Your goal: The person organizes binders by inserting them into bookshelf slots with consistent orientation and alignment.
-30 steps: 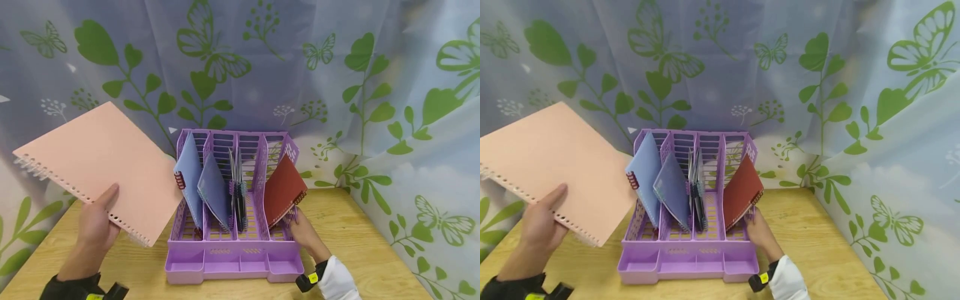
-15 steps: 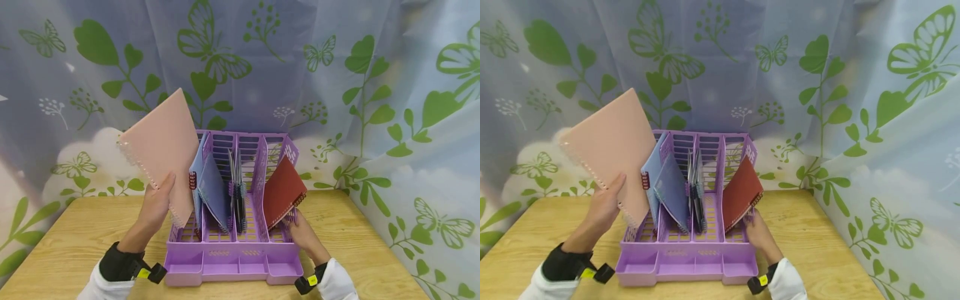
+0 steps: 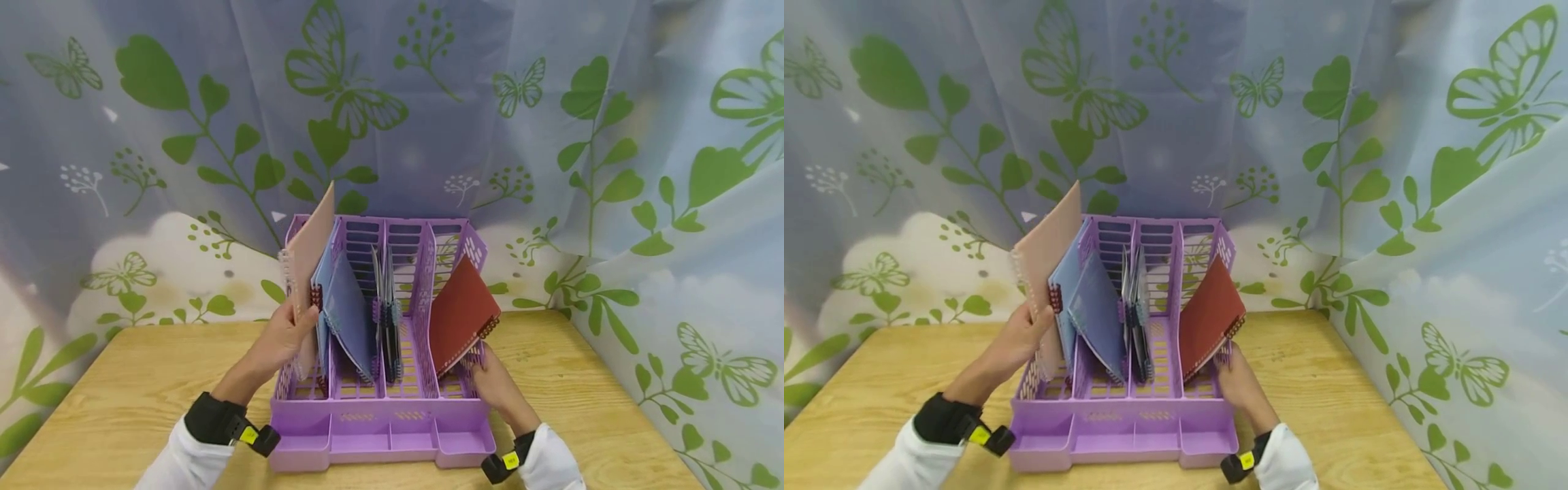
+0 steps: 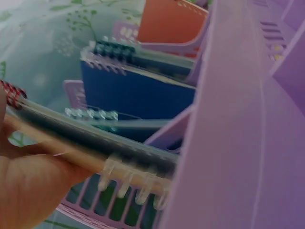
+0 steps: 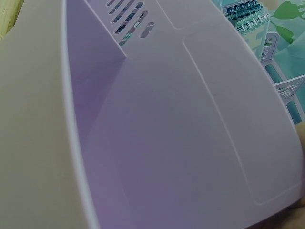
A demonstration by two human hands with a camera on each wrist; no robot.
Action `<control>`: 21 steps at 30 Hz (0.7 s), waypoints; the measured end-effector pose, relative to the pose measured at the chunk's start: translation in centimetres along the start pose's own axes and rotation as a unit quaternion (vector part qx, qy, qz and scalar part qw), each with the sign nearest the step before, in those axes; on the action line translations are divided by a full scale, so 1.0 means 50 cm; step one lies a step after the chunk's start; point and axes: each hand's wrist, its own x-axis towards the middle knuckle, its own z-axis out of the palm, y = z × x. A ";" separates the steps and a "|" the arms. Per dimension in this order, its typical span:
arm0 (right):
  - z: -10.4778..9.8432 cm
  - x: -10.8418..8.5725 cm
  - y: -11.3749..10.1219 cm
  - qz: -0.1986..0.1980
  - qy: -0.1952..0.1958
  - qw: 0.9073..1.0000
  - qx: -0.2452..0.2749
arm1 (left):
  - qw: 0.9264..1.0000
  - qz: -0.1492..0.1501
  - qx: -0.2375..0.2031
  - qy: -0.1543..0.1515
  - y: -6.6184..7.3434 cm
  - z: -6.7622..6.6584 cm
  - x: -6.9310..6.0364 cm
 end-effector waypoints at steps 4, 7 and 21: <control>0.001 0.000 0.000 -0.009 0.010 1.000 -0.002 | 0.997 -0.007 0.049 -0.061 -0.027 0.000 0.014; 0.001 0.000 -0.003 -0.017 0.011 1.000 0.003 | 0.990 -0.032 0.098 -0.100 -0.042 -0.007 0.019; -0.001 0.003 -0.005 -0.018 0.009 1.000 -0.019 | 0.962 -0.010 0.255 -0.101 -0.063 -0.028 -0.025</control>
